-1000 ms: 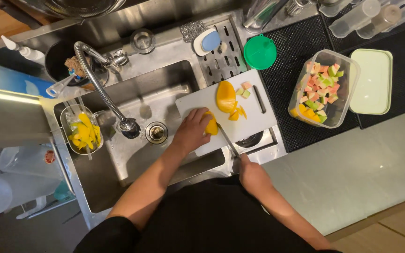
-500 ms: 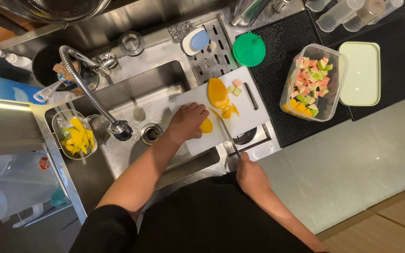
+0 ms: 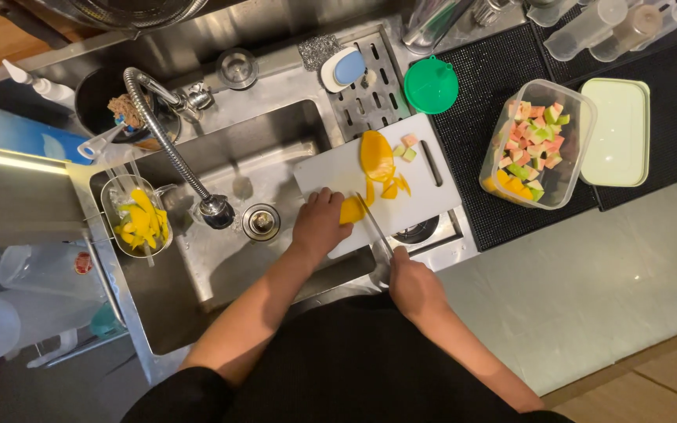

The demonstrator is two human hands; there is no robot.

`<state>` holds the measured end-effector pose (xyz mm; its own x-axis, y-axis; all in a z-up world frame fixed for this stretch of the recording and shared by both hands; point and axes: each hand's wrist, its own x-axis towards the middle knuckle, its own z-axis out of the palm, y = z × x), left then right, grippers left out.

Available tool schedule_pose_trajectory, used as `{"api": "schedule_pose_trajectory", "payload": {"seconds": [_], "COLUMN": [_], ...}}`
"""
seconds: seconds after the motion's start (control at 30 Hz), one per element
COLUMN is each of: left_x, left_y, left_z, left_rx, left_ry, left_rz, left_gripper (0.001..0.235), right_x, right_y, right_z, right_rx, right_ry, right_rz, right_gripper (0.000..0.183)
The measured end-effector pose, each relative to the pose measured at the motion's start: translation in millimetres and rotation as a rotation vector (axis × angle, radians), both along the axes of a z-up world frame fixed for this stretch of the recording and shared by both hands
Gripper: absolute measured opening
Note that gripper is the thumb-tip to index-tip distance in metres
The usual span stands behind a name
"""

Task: The person holds a mango over the sink and slices flesh off the pit with a knife on a white cutting board, cutting the flesh into small cubes. They transfer the cut mango pieces into a plastic container that already holds mixed cut fruit, and at the end pick up the container lid.

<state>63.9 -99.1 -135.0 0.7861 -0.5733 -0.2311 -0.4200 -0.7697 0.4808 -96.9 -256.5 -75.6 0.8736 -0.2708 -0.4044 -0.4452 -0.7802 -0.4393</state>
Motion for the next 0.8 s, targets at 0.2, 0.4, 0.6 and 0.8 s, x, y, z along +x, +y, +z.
{"api": "schedule_pose_trajectory", "payload": {"seconds": [0.2, 0.4, 0.6, 0.8], "left_x": [-5, -7, 3, 11], "left_y": [3, 1, -2, -15], "left_z": [-11, -7, -18, -4], "left_rx": [-0.088, -0.083, -0.132, -0.159], "left_ry": [-0.065, -0.060, -0.103, -0.044], "left_rz": [0.014, -0.004, 0.064, 0.312], "left_gripper": [0.050, 0.051, 0.056, 0.064], "right_x": [5, 36, -21, -38], "right_y": [1, 14, -4, -11], "right_z": [-15, -10, -37, -43], "right_rx": [0.041, 0.109, 0.017, -0.014], "right_ry": [0.015, 0.111, 0.103, 0.013], "right_rz": [0.040, -0.067, -0.040, -0.046], "right_gripper": [0.016, 0.020, 0.019, 0.021]}}
